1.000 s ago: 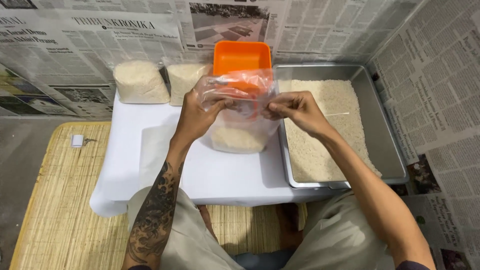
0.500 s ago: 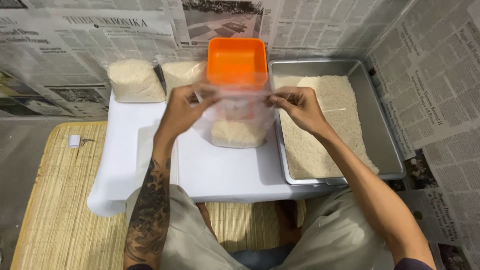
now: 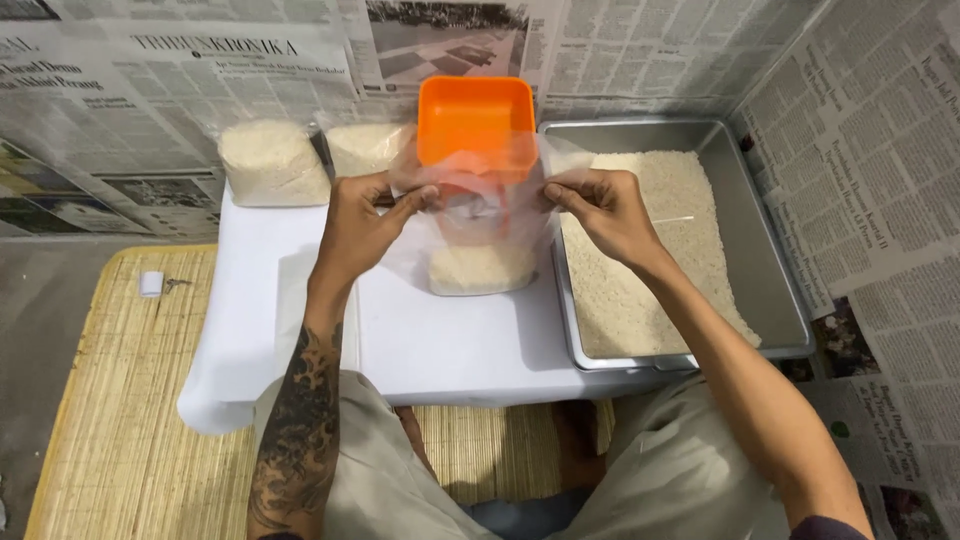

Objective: Scooping rice from a large metal tray into a plastic bag using a small measuring cup.

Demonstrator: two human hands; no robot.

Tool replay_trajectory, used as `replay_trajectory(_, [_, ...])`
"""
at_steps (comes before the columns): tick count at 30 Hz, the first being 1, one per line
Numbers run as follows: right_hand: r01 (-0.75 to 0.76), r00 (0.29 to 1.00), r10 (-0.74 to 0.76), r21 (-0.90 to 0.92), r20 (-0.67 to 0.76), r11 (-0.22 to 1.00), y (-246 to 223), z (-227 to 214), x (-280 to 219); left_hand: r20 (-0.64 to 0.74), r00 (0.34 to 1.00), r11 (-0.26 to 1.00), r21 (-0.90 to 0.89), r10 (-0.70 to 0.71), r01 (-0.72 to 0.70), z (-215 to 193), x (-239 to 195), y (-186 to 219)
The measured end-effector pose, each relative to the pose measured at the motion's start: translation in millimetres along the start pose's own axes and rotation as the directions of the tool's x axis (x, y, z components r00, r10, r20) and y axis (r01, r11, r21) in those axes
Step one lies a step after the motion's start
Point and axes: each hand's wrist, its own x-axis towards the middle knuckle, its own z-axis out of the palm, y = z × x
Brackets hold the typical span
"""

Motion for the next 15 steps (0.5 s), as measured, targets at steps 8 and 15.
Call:
replay_trajectory(8, [-0.028,0.996,0.03,0.021,-0.079,0.999,21.3,-3.6,12.3,-0.092,0.996,0.998,-0.059,-0.02,0.015,13.7,15.6,-26.5])
replay_trajectory(15, [-0.001,0.977,-0.013,-0.064,-0.212,0.998,42.9,-11.1,23.4,-0.257,0.965,0.997,0.057,0.055,-0.042,27.1,27.7,-52.7])
